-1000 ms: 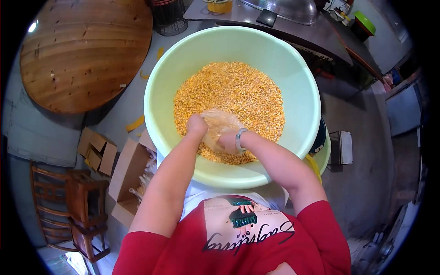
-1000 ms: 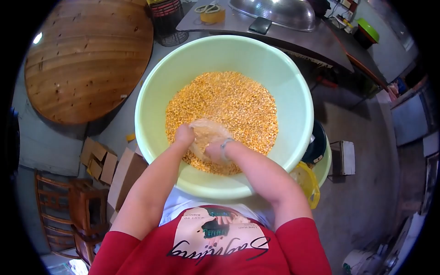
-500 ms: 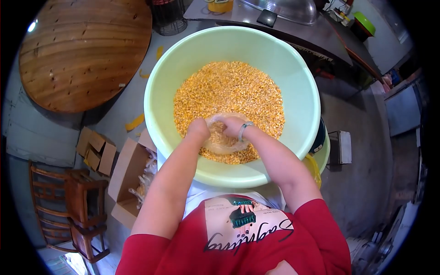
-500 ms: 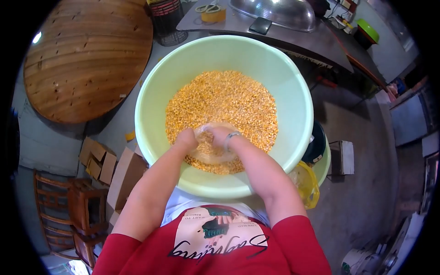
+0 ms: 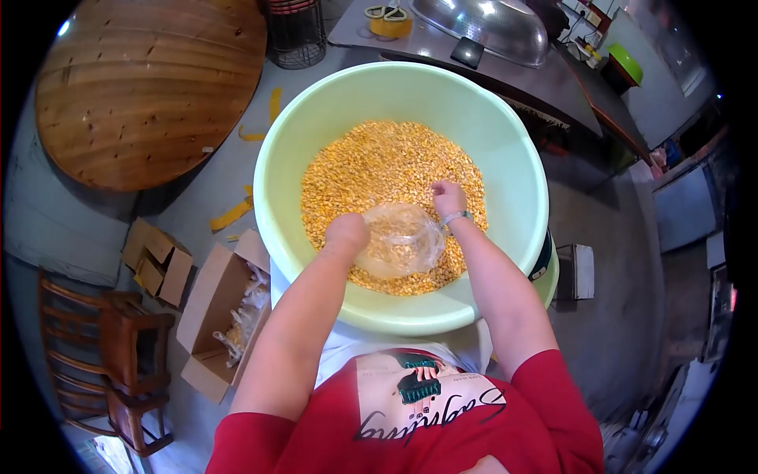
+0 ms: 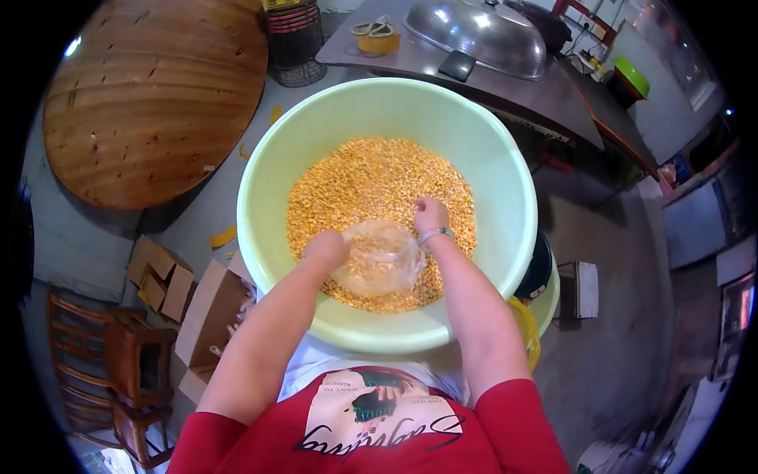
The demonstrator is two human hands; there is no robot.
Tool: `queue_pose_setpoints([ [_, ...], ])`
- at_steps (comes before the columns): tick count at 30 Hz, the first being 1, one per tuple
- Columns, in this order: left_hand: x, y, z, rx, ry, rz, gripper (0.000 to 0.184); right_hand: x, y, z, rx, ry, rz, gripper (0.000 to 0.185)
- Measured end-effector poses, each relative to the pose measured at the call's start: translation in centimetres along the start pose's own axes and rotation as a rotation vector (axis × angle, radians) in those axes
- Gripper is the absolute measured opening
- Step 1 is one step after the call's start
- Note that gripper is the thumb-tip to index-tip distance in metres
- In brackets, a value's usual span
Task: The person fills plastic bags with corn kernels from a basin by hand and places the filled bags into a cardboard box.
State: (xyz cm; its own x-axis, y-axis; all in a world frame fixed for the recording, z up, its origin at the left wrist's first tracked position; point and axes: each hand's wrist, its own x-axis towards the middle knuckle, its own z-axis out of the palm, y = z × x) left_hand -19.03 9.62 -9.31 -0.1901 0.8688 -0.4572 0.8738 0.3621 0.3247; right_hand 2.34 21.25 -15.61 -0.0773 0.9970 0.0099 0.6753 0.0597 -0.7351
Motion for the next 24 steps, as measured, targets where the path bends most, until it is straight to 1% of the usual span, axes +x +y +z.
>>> queue_pose_setpoints([
  [2,0.0,-0.1,-0.2,-0.002,0.028,0.003,0.026,-0.6,0.2,-0.4,-0.230,-0.018,-0.020,0.032],
  [5,-0.4,0.1,-0.8,-0.035,0.041,0.013,0.025,-1.8,-3.6,-1.1,-0.464,-0.234,0.001,0.045],
  [6,-0.3,0.0,-1.1,-0.049,0.051,0.014,0.025,-1.6,-3.3,-0.3,-0.509,-0.236,-0.068,0.053],
  [9,0.2,-0.3,-1.2,-0.162,0.101,-0.028,0.025,-1.2,-3.2,1.7,-0.494,-0.206,-0.123,0.049],
  [12,0.3,-0.1,-1.9,-0.192,0.054,-0.092,0.025,-1.9,-3.5,2.9,-0.597,-0.149,-0.295,0.046],
  [15,0.1,0.1,-2.0,-0.107,0.004,-0.033,0.025,-1.7,-2.1,3.9,-0.554,-0.120,-0.443,0.039],
  [18,-0.6,0.2,-2.1,-0.040,-0.017,0.016,0.024,-1.2,-0.8,4.7,-0.525,-0.102,-0.432,0.034],
  [21,-0.4,0.4,-1.8,-0.016,-0.035,0.019,0.025,-1.5,-0.6,4.6,-0.518,-0.082,-0.401,0.029],
  [24,-0.3,0.4,-1.6,0.008,-0.031,0.014,0.029,-1.5,-0.7,4.5,-0.540,-0.136,-0.302,0.028],
])
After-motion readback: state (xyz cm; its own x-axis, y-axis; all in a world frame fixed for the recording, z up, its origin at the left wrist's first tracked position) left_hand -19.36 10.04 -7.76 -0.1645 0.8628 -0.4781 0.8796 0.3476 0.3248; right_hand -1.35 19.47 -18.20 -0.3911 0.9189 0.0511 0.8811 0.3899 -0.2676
